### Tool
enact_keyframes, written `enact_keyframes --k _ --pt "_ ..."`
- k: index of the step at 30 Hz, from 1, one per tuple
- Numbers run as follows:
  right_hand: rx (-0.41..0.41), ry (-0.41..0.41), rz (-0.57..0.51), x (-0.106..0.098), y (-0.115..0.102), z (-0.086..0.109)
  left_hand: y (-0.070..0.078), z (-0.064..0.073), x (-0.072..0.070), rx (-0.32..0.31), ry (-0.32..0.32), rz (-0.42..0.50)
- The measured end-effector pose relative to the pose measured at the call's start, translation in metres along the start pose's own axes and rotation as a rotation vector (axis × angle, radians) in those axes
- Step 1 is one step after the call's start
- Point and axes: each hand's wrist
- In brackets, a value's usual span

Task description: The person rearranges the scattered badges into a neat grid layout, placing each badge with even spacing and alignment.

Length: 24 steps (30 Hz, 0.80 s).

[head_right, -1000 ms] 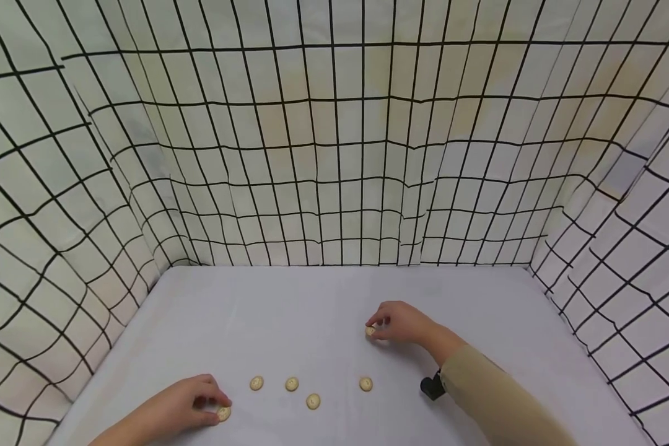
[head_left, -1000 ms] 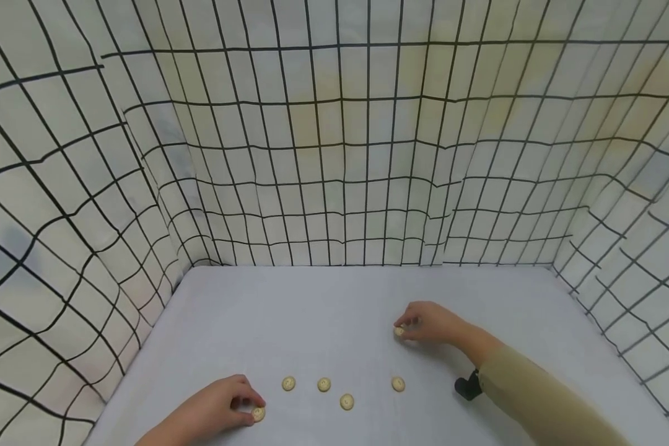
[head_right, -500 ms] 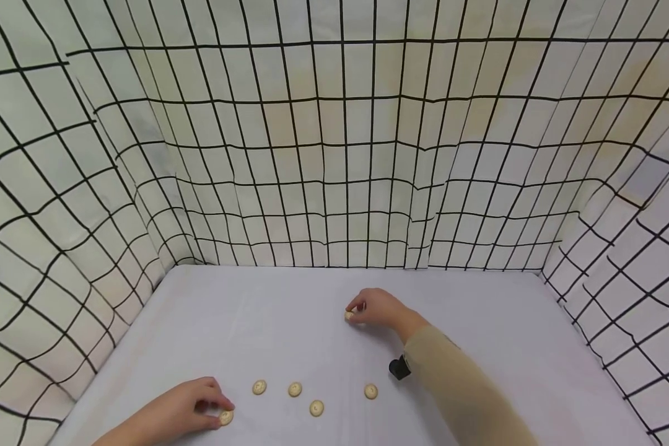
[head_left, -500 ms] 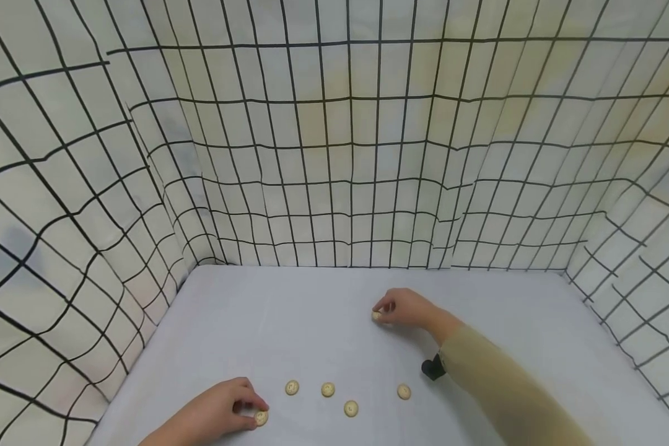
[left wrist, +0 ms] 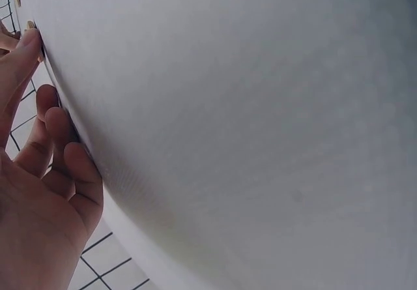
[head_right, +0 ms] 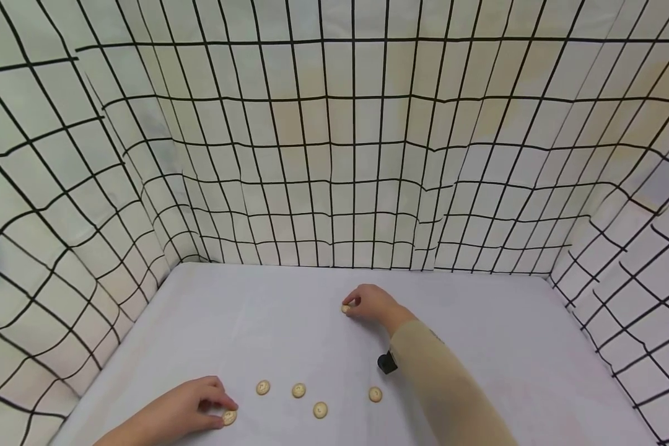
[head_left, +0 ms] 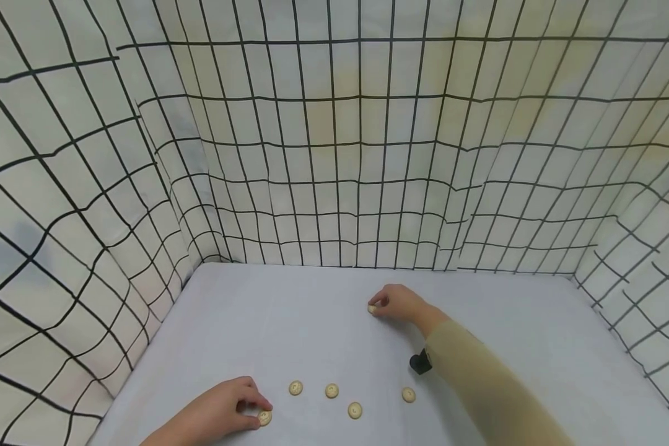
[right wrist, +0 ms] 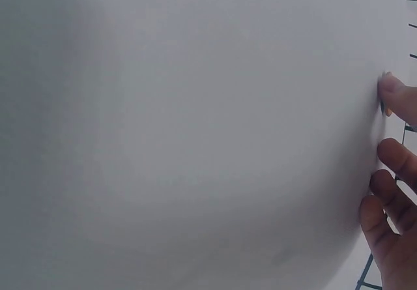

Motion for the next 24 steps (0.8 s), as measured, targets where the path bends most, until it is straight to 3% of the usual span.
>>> enact_keyframes --k 24 --pt "0.004 0.009 -0.060 -0.009 0.008 0.011 0.000 -0.002 -0.001 0.031 -0.010 -0.020"
Point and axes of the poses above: each hand's wrist, its own z-axis away from the middle knuckle, its own x-axis out of the palm, y = z × x, and after that the axes turned 1 degree about -y, right-handed
